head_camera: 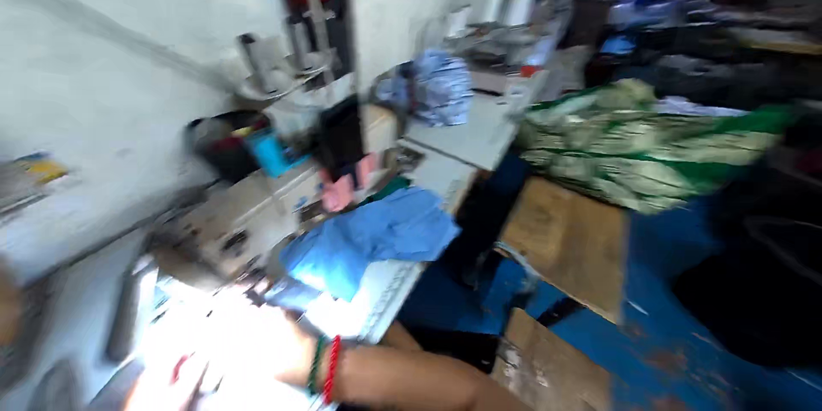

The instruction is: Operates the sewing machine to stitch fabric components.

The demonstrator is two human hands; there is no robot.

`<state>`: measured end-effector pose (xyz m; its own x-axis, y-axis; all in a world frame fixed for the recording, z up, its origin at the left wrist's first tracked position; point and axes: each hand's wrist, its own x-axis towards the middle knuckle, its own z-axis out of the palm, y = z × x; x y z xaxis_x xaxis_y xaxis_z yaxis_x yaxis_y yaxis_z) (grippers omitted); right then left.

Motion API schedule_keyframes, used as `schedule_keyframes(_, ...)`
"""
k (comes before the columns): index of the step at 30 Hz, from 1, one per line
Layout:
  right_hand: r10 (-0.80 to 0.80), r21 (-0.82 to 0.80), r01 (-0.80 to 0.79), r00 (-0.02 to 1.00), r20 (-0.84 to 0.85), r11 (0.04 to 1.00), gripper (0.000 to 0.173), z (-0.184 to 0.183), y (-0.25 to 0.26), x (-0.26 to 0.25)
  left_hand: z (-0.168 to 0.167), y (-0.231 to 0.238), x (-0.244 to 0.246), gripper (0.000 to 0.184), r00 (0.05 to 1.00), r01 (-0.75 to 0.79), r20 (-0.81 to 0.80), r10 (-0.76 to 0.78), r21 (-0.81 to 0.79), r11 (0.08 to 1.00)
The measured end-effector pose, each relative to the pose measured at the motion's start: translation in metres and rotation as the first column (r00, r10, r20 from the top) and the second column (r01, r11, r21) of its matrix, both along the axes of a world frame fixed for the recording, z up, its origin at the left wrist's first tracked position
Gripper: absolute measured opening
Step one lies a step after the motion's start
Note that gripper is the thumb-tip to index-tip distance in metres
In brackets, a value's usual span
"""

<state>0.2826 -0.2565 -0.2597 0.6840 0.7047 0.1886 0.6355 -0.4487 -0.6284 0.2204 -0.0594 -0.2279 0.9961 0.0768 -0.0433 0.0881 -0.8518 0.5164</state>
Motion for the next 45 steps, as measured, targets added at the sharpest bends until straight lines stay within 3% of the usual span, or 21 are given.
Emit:
schedule_keyframes(4,-0.094,0.017,0.093,0.994,0.056,0.996,0.031,-0.012,0.012,-0.002,0.005,-0.007,0.0,0.027,0.988,-0.14,-0.078,0.135,-0.076,0.987)
schedule_keyframes(9,-0.075,-0.015,0.076,0.995,0.058,0.997,0.034,0.0,0.021,0.003,-0.008,0.005,-0.001,0.028,0.994,-0.079,0.06,0.088,-0.132,0.988)
schedule_keyframes(12,-0.056,-0.022,0.059,0.99,0.129,0.998,0.025,-0.005,0.02,0.001,-0.005,0.004,-0.002,0.031,0.995,-0.092,0.025,0.095,-0.111,0.99)
schedule_keyframes(20,-0.071,-0.043,0.076,0.992,0.108,0.996,0.026,-0.007,0.019,-0.002,-0.005,0.003,-0.003,0.029,0.996,-0.081,0.037,0.085,-0.106,0.991)
schedule_keyframes(27,-0.058,0.045,0.054,0.992,0.108,0.998,0.028,-0.008,0.011,0.002,-0.006,0.006,-0.002,0.028,0.994,-0.078,0.061,0.087,-0.129,0.989)
schedule_keyframes(29,-0.048,0.089,0.055,0.995,-0.082,0.994,0.032,-0.001,0.002,0.006,-0.003,0.008,-0.002,0.027,0.991,-0.065,0.101,0.084,-0.179,0.982)
schedule_keyframes(32,0.12,0.203,-0.061,0.949,-0.291,0.977,0.032,0.001,-0.014,0.015,0.0,0.004,0.0,0.024,0.984,0.009,0.175,0.041,-0.275,0.961)
schedule_keyframes(34,0.163,0.25,-0.085,0.936,-0.311,0.965,0.03,-0.002,-0.023,0.016,-0.001,-0.004,0.0,0.024,0.982,0.04,0.186,0.021,-0.322,0.946)
schedule_keyframes(38,0.094,0.26,-0.013,0.948,-0.303,0.966,0.03,0.007,-0.039,0.021,0.004,-0.016,-0.001,0.022,0.975,0.087,0.221,0.0,-0.384,0.919)
schedule_keyframes(42,0.19,0.312,-0.084,0.925,-0.328,0.946,0.028,0.006,-0.043,0.023,0.015,-0.033,-0.002,0.019,0.975,0.128,0.218,-0.036,-0.425,0.896)
schedule_keyframes(45,0.152,0.338,-0.033,0.931,-0.333,0.941,0.022,0.007,-0.045,0.026,0.015,-0.042,-0.003,0.017,0.97,0.054,0.239,0.05,-0.407,0.912)
